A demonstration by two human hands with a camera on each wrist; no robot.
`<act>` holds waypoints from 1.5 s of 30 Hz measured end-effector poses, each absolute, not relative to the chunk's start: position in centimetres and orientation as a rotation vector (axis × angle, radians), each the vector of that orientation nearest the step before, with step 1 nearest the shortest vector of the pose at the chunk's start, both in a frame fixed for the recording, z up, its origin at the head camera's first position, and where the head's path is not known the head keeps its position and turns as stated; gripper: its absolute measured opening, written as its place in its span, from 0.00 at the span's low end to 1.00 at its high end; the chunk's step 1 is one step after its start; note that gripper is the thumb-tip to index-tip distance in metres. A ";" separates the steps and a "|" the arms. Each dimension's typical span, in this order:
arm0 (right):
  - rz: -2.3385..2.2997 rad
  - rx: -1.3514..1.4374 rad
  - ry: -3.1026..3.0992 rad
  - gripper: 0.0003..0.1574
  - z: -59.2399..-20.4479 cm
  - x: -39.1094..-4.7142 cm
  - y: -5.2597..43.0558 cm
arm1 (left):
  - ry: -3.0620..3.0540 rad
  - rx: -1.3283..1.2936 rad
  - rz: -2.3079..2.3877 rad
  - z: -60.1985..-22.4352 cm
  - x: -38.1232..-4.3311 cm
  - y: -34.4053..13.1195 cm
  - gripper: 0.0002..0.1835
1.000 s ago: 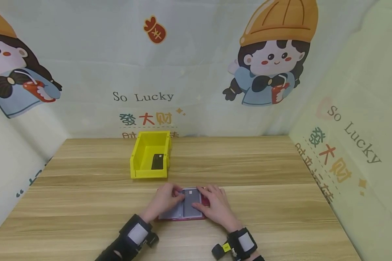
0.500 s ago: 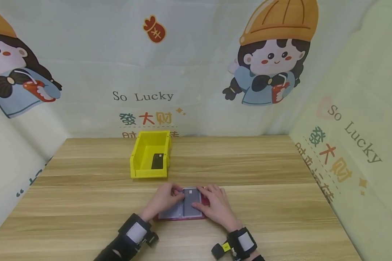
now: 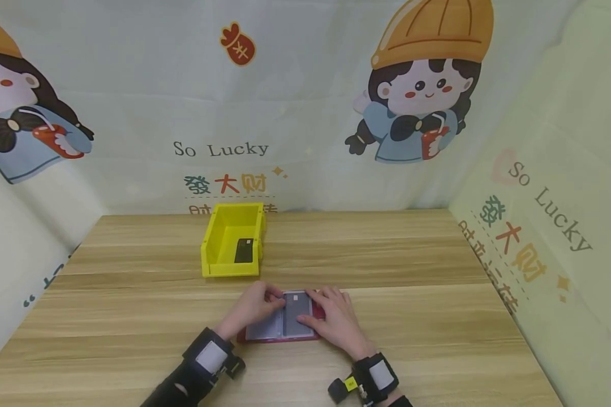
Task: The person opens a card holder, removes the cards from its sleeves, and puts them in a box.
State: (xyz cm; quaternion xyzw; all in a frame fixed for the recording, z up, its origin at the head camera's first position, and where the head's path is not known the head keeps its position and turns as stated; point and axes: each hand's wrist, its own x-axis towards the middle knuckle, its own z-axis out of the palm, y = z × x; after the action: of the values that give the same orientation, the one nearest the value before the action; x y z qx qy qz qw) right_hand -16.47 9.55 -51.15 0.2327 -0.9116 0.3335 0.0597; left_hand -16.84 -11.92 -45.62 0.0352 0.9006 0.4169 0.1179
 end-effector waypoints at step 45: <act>0.999 0.709 -2.812 0.37 -51.1 -16.6 9.5 | 2.577 0.114 1.126 -45.4 -17.3 -13.0 0.28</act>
State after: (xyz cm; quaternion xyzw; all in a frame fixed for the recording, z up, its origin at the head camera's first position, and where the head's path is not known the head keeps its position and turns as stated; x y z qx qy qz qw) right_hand -16.57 9.47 -51.11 0.2311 -0.9161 0.3255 0.0371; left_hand -17.27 -13.03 -45.35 0.0398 0.9035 0.3946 0.1626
